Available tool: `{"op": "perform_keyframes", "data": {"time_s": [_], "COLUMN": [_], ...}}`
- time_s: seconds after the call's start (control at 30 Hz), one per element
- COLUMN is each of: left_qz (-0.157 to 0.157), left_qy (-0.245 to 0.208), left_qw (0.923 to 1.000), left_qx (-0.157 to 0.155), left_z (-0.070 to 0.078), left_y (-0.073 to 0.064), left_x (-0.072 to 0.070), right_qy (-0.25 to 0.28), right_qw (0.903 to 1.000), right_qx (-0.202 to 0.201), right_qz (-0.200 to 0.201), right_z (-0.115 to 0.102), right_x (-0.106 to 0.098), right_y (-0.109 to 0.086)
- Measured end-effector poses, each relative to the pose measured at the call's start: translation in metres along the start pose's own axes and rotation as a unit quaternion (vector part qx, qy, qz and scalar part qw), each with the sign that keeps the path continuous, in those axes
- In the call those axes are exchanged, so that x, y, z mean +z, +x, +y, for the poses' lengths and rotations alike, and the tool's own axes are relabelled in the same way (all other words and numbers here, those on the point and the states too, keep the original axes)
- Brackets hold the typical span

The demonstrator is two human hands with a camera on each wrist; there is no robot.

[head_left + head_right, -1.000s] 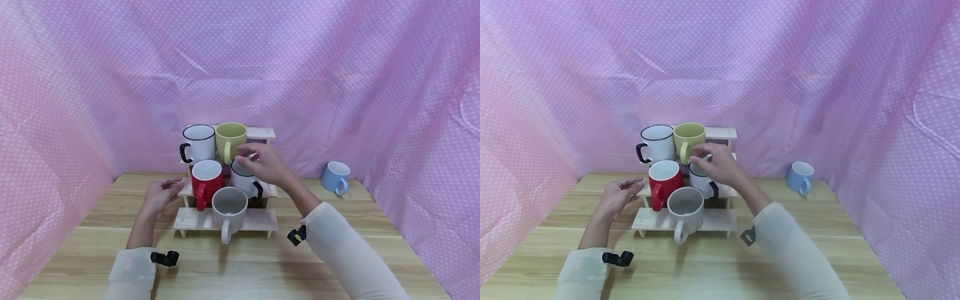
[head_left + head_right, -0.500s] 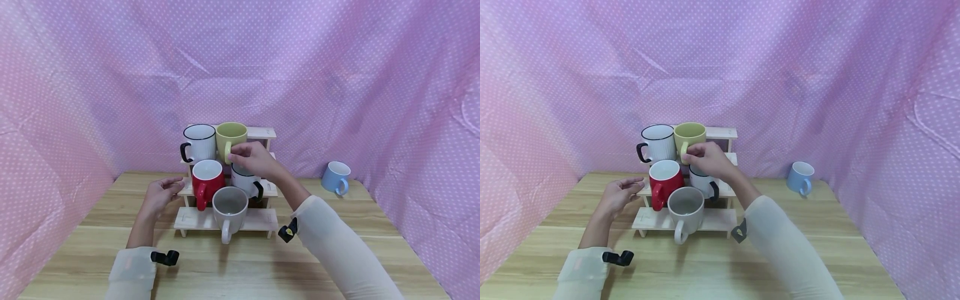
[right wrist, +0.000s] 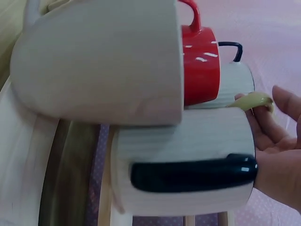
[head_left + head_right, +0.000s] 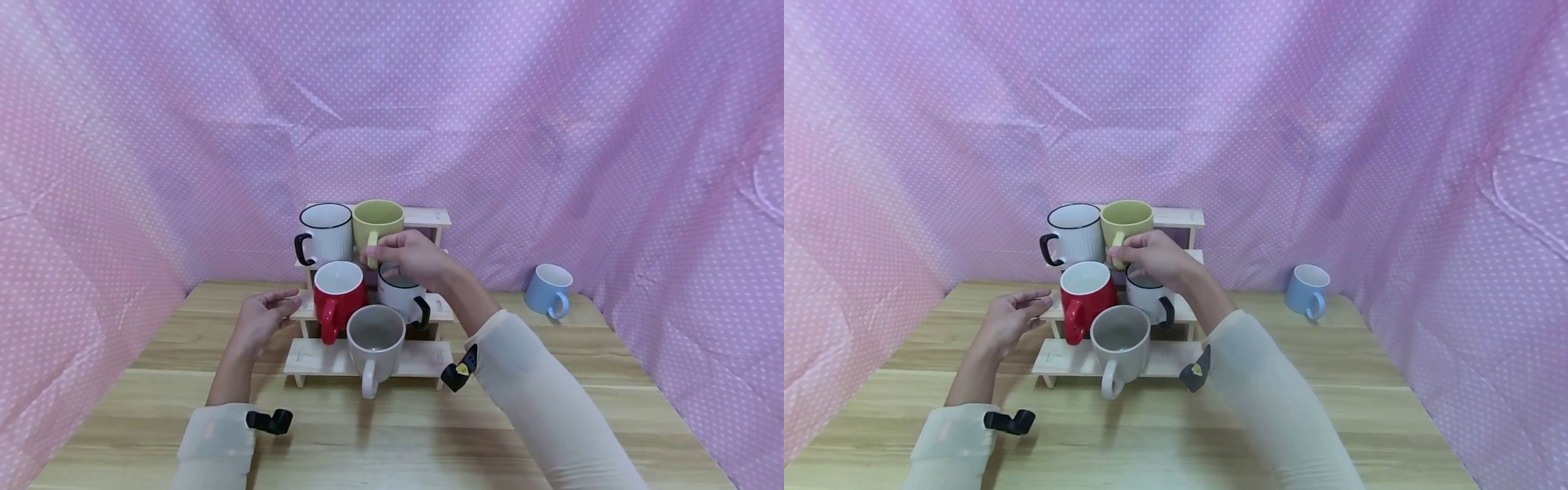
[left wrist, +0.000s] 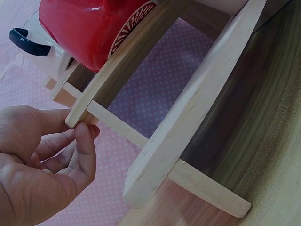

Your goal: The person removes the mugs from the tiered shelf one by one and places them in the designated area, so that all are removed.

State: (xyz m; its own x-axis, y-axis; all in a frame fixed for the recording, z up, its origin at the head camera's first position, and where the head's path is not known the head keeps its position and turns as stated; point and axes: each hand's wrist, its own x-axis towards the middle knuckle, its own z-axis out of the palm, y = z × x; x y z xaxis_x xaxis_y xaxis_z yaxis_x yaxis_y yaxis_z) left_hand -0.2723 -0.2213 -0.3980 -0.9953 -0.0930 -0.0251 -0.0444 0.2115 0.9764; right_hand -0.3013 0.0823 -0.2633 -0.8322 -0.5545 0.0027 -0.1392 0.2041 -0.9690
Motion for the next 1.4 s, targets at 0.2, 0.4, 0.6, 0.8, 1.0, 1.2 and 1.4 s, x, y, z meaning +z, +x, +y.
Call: {"op": "perform_keyframes", "data": {"time_s": [0.2,0.4,0.6,0.8,1.0,1.2,1.4], "left_qz": [-0.002,-0.002,0.002,0.002,0.002,0.001,0.004], "left_qy": [-0.005,-0.003,-0.004,-0.003,-0.011,-0.007,-0.016], "left_qw": [1.0,1.0,1.0,1.0,0.9999,1.0,0.9998], "left_qx": [0.007,0.002,0.004,0.008,0.006,0.006,0.01], "left_z": [0.002,0.001,-0.001,0.0,0.0,0.001,0.0], "left_y": [-0.001,0.0,0.001,0.0,-0.001,0.0,0.0], "left_x": [0.0,0.001,0.0,-0.001,0.0,0.0,0.0], "right_qy": [0.049,0.065,0.087,0.101,0.103,0.078,0.068], "right_qw": [0.9988,0.9977,0.9955,0.9923,0.9885,0.9871,0.9839], "right_qx": [0.005,-0.009,-0.016,-0.01,-0.017,-0.037,-0.057], "right_qz": [0.008,0.015,0.034,0.071,0.11,0.135,0.155], "right_z": [-0.002,0.0,-0.002,-0.004,-0.003,-0.002,0.0], "right_x": [0.005,0.008,0.011,0.017,0.021,0.025,0.025], "right_y": [0.003,0.005,0.004,0.003,0.003,0.0,-0.001]}}
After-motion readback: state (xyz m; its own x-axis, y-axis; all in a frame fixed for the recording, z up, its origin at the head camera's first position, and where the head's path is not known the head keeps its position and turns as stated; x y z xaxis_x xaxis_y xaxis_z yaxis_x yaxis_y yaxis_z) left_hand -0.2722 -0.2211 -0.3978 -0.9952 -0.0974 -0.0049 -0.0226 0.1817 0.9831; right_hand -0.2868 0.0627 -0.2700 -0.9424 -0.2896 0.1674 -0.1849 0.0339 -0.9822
